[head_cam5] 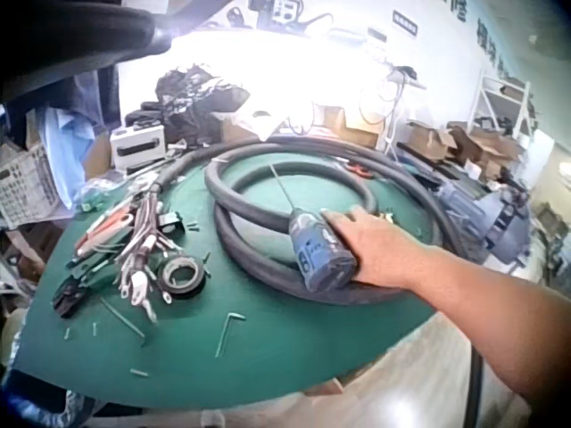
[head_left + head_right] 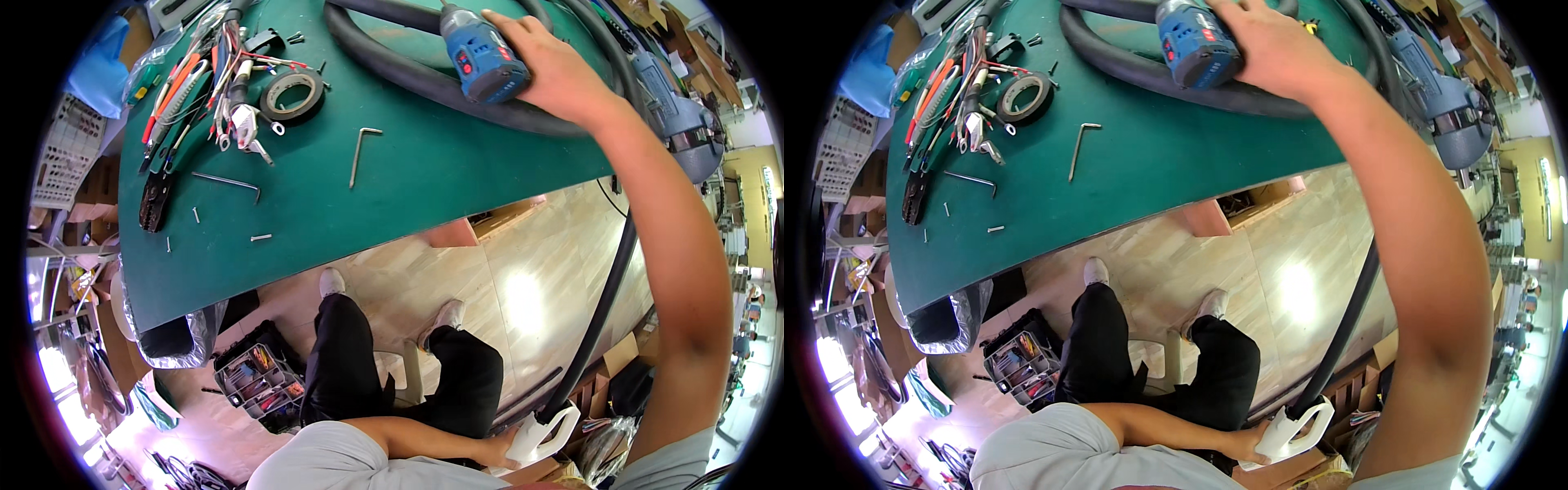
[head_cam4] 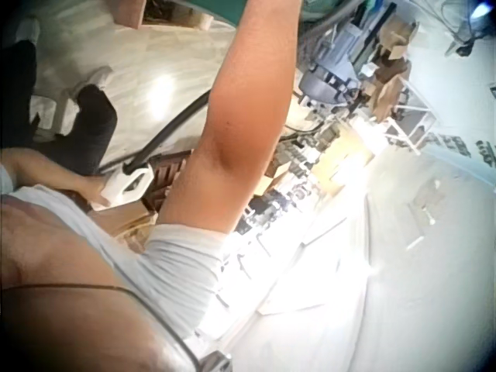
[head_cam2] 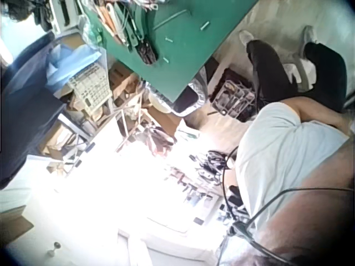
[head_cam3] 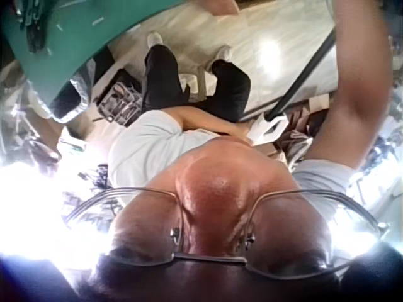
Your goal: The person disassembles a white EV charger plug by removing screws from the housing and handle using a manual hex key and a power drill, then separating the two halves of the casing to reveal internal wiring.
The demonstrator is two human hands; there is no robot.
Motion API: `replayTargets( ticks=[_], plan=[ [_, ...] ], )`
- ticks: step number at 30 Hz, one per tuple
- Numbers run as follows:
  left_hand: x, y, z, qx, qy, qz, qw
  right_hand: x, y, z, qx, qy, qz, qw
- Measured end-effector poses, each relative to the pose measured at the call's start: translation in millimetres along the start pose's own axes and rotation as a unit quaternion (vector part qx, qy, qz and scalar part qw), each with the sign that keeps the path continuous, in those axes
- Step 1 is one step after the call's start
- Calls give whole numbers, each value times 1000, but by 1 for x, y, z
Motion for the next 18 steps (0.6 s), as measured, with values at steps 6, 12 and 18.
replayTargets(
  ticks=[6,12,18],
  plan=[
    [-6,2,16,0,-14,18,1000,11,55,11,99,84,-114,985],
    [-8,28,21,-70,-59,-2,996,198,227,71,122,-170,-245,947],
    [15,1,-9,-44,-31,-58,997,509,300,294,-101,-438,-425,786]
  ],
)
Point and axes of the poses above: each hand's wrist, its own x-axis away from the middle knuckle, its own y-axis out of the back of the hand, z = x × y, the point moved 2 cm from there along -x, towards the middle knuckle, and after that the axes turned 8 degrees about -z, right-handed, at the moved point
